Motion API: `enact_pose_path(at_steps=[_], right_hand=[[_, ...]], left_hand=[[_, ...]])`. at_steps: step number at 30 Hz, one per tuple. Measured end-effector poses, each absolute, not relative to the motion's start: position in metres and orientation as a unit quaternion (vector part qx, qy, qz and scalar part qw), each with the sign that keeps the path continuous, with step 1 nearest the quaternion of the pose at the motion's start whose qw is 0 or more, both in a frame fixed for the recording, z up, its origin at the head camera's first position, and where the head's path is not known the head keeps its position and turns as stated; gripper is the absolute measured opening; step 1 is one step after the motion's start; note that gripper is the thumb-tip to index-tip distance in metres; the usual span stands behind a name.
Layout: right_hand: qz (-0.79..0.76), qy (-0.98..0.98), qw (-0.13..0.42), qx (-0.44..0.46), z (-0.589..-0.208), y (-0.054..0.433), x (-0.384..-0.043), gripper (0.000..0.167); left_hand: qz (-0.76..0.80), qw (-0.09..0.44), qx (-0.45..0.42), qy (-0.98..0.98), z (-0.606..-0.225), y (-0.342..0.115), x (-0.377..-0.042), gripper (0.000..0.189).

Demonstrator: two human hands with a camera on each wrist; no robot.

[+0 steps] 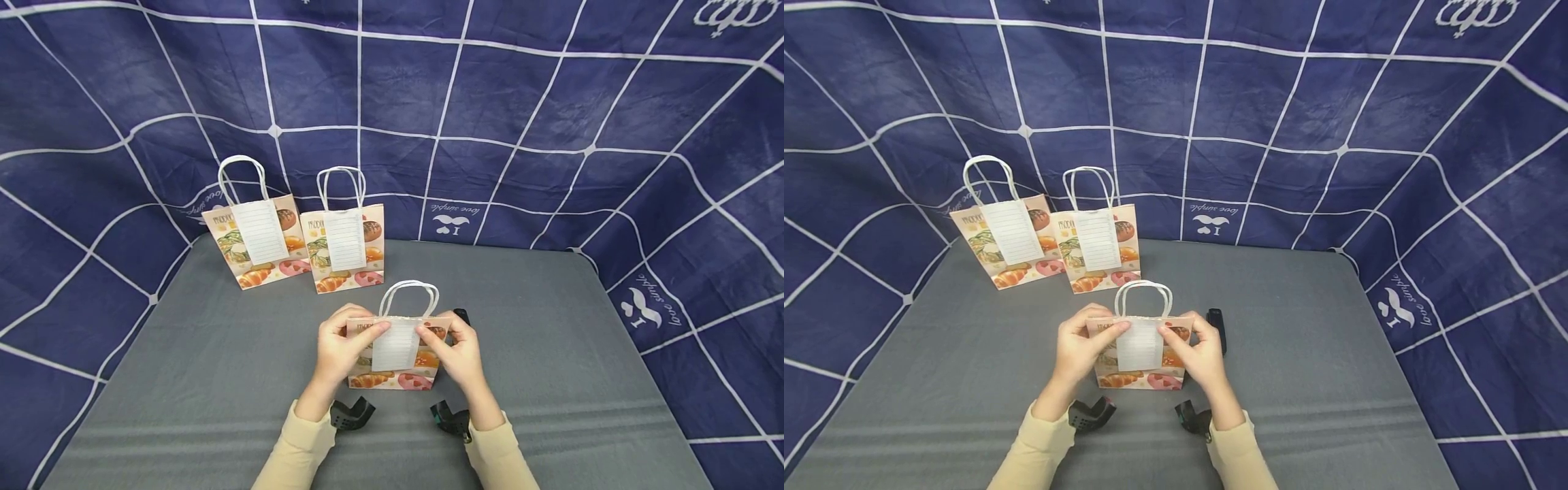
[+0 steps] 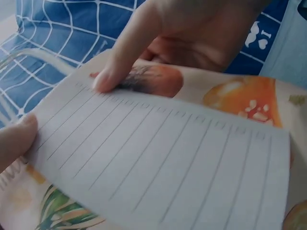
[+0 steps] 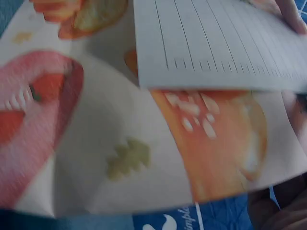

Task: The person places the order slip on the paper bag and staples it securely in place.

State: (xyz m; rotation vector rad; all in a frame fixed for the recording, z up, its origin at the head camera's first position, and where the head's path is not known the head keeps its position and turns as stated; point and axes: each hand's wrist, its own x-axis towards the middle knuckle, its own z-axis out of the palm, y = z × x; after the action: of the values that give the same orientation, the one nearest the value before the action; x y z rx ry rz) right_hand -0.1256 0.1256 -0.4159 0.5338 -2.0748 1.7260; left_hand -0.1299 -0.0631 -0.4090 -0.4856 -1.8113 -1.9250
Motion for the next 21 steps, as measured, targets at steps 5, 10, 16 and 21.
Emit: enact_pose_path(at_steps=[5,10,16,21], right_hand=[[0.594,-0.76,0.177,0.193,-0.4131,0.1317,-0.1251,0.014],[0.587,-0.768,0.174,0.188,-0.4112,0.1322,-0.124,0.014],[0.591,-0.766,0.17,0.186,-0.4104,0.1308,-0.1233,0.014],[0.593,-0.768,0.161,0.182,-0.4089,0.1299,-0.1229,0.013]], left_hand=[[-0.684,0.18,-0.18,-0.684,-0.4042,-0.0687,-0.1278,0.016],[-0.671,0.161,-0.179,-0.701,-0.4036,-0.0722,-0.1279,0.014],[-0.671,0.155,-0.183,-0.702,-0.4036,-0.0736,-0.1285,0.01],[-0.672,0.157,-0.183,-0.7,-0.4031,-0.0739,-0.1285,0.01]])
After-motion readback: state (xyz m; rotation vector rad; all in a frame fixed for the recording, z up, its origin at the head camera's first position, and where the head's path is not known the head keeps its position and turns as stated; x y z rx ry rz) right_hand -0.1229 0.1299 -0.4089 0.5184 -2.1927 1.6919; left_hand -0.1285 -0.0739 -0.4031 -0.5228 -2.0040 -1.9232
